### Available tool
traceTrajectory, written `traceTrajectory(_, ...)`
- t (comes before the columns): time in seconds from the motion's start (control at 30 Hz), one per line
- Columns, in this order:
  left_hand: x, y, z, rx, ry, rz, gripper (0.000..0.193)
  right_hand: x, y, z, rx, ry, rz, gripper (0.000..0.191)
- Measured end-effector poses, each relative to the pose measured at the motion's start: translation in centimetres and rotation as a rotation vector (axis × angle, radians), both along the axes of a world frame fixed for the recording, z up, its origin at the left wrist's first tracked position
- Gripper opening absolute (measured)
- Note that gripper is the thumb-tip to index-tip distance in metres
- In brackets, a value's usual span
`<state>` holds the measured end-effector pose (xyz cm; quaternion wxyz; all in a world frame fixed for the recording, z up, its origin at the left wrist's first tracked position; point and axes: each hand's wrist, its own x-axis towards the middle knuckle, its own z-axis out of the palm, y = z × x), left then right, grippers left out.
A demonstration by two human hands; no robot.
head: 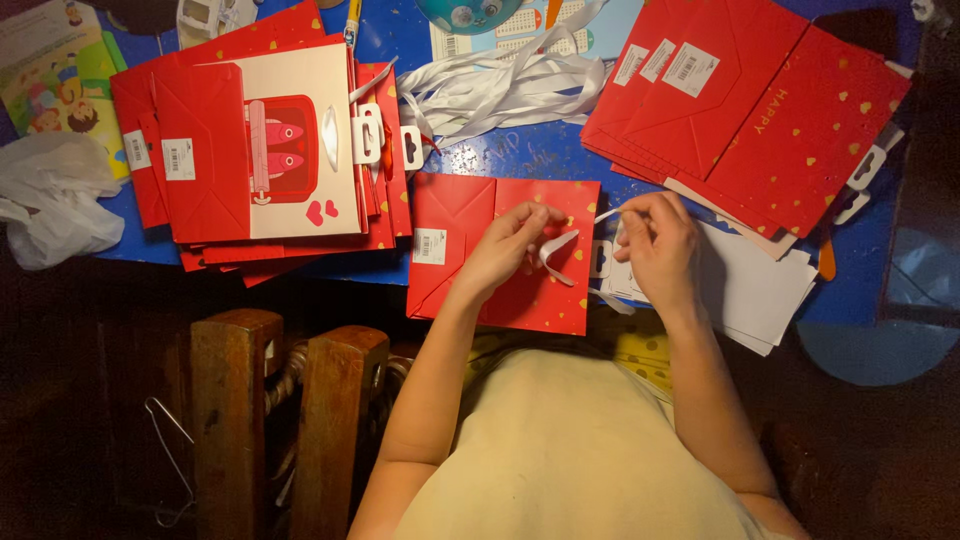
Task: The person assembles red Valentine's Day gift bags by inserting white ribbons through the handle slots and folding the bag flaps. The person handles multiple bags one at a time, threading ribbons and stacking completed bags on the table.
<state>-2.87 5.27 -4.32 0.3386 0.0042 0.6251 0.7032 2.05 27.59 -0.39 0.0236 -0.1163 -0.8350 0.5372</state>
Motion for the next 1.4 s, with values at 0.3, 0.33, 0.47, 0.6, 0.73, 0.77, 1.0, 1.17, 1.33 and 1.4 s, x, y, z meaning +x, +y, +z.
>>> traceTrajectory(0.3,3.2,2.3,3.8,-0.412,0.543,0.039,0.054,0.8,2.3,-2.2,-0.910,0.077,-0.149,0.014)
traceTrajectory(0.33,3.9,2.8,4.5,-0.547,0.726,0.033,0.066,0.8,2.2,-2.1,-0.924,0.074,-0.146,0.013)
traceTrajectory(0.47,5.6,3.7,6.3,-0.613,0.888,0.108,0.062,1.2,1.6,-1.1,-0.960,0.100,-0.074,0.012)
traceTrajectory(0.6,5.0,2.4,7.0,-0.402,0.425,0.067,0.046,2.4,1.6,1.2,-0.664,0.018,0.257,0.015)
traceTrajectory(0.73,4.7,1.3,8.6,-0.333,0.449,0.085,0.048,3.1,0.7,3.0,-0.268,-0.169,0.758,0.024)
traceTrajectory(0.77,4.9,1.2,9.3,-0.375,0.486,0.063,0.049,3.3,0.0,3.2,-0.129,-0.219,0.781,0.024)
traceTrajectory(1.0,6.6,0.1,15.1,-0.455,0.868,0.016,0.055,1.4,-3.1,4.9,-0.032,0.009,0.786,0.018)
traceTrajectory(1.17,5.9,-2.1,17.9,-0.504,0.988,0.046,0.055,2.2,-3.0,9.9,0.305,-0.174,0.835,0.020)
traceTrajectory(1.33,5.2,-4.1,19.6,-0.454,0.959,0.022,0.055,3.4,-0.6,14.8,0.139,0.363,0.826,0.031)
traceTrajectory(1.4,4.9,-4.6,20.1,-0.430,0.954,-0.017,0.056,3.8,0.1,16.0,0.115,0.446,0.760,0.048)
